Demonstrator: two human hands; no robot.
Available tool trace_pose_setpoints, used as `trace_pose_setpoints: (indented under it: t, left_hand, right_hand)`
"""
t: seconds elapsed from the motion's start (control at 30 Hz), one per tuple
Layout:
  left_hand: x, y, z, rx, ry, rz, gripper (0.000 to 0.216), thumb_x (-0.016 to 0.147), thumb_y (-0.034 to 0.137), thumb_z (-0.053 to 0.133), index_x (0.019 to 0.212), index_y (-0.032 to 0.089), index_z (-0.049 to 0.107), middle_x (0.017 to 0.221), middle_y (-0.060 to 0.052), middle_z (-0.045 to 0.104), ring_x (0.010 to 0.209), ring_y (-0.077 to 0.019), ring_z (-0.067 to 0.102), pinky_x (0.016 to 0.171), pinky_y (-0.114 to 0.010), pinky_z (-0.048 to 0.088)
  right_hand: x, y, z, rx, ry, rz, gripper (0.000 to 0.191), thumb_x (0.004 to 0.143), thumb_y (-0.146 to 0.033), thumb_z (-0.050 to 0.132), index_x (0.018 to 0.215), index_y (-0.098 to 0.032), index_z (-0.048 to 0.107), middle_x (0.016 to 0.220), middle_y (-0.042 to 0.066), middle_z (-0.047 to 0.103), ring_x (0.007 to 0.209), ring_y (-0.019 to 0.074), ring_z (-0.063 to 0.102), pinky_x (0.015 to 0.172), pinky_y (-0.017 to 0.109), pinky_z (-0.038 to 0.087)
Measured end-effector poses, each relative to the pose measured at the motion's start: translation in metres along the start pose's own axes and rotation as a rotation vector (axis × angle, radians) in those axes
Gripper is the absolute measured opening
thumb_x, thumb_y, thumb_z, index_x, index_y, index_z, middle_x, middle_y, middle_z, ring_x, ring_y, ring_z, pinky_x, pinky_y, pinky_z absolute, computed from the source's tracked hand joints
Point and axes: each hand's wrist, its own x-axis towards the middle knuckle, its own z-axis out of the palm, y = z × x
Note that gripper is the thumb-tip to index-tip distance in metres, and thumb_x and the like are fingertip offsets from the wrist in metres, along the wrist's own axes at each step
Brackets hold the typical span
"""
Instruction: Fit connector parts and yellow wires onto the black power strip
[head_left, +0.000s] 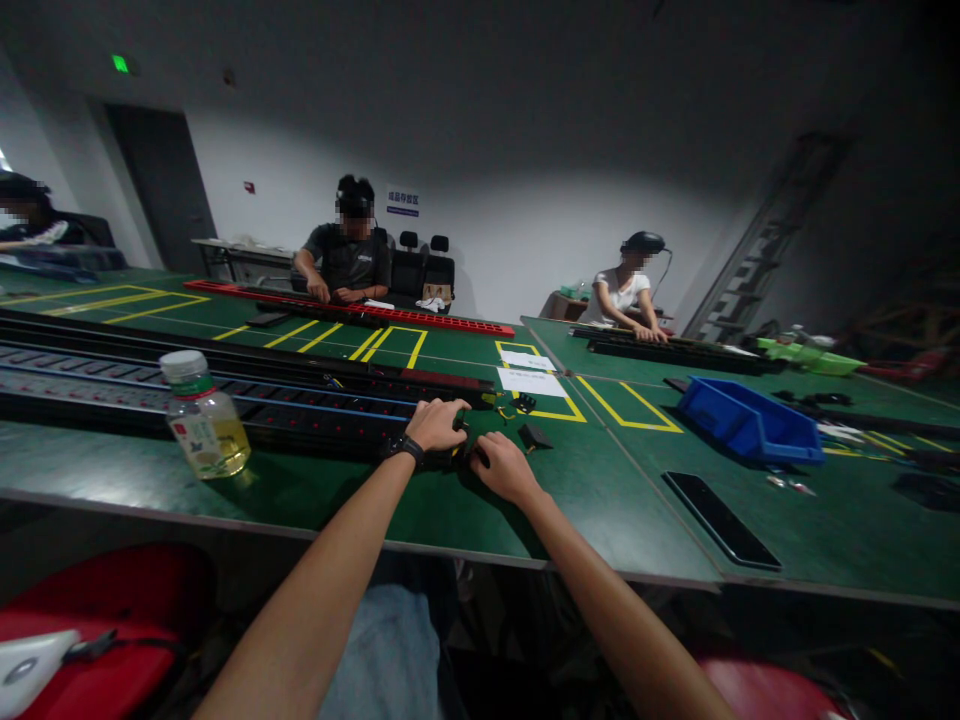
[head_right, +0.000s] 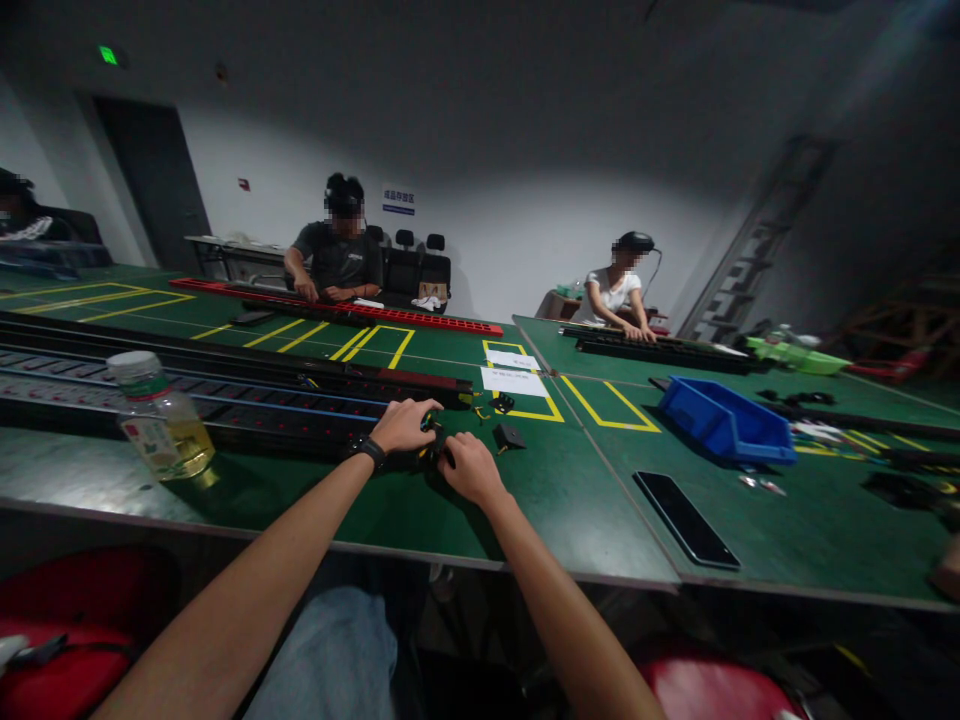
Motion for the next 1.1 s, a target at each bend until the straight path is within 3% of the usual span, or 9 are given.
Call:
trace_pose_setpoints:
  t: [0.53, 1.1]
  left_hand:
    - [0.0005, -0.0021, 0.0031, -0.118, 0.054, 0.001, 0.054, 0.081, 0.032, 0.066, 0.135, 0.026, 0.064, 0.137, -0.008, 0.072, 0.126, -0.0323, 0.067, 0.11, -0.048, 0.046]
    - [-0.0003, 0.0017, 0.0002, -0.034, 0.025, -0.009, 0.054, 0.083, 0.033, 0.066, 0.137, 0.026, 0.065, 0.131, -0.009, 0.075, 0.122, -0.0321, 0.069, 0.108, -0.047, 0.047]
  right_hand:
    - [-0.0004, 0.0016, 0.002, 0.02, 0.017, 0.001, 0.013, 0.098, -0.018, 0.064, 0.086, -0.021, 0.062, 0.093, 0.006, 0.067, 0.094, 0.0215, 0.06, 0.082, 0.03, 0.044]
    - [0.0001, 0.0023, 0.0019, 0.036, 0.018, 0.001, 0.013, 0.098, -0.017, 0.064, 0.086, -0.021, 0.062, 0.093, 0.006, 0.067, 0.093, 0.0207, 0.06, 0.08, 0.029, 0.043]
